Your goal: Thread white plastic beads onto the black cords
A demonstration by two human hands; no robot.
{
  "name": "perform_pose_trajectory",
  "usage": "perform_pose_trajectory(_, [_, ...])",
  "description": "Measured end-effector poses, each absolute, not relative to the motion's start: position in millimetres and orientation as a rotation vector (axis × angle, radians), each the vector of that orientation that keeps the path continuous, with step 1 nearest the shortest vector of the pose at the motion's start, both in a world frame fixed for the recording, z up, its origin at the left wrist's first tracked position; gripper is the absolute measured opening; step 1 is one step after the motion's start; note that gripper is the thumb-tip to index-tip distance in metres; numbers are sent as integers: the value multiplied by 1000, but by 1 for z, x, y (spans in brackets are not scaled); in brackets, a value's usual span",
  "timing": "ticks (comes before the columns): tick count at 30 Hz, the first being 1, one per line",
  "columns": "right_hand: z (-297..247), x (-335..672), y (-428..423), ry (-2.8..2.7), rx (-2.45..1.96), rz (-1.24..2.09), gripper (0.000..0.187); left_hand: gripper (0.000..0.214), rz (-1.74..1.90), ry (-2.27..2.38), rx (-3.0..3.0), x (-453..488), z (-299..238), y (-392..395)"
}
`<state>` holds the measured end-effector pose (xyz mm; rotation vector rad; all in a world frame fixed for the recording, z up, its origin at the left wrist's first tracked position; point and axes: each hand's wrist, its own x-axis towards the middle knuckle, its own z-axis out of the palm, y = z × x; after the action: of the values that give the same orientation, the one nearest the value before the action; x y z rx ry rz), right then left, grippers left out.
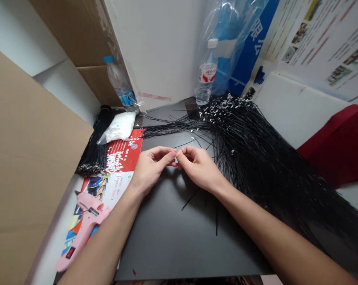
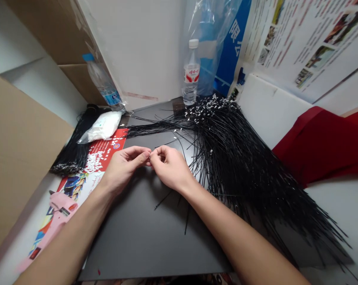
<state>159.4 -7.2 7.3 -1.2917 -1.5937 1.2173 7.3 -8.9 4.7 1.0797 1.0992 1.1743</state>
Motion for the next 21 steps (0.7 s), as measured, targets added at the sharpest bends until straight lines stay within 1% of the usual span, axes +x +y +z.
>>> perform_pose_trajectory(3, [5,158,-9,-1588,-1266,1201,20,34,1205,1134,1090,8,5,-9])
perform_pose_trajectory(8, [3,159,-6,-1571,-1207,1271,21,34,1196,1147,1095,7,4,-9])
perform_pose_trajectory(11, [3,159,-5,-1521,-1181,1313,16,32,1203,1121,1071,5,3,-8])
perform_pose_trajectory(15, [2,161,-3,-1526,-1178,1244,12,30,1182,1073,1013,3,2,-7])
perform_pose_trajectory(21, [1,163,-2,-1544,-1192,1179,14,27,1129,1032,984,1,4,-8])
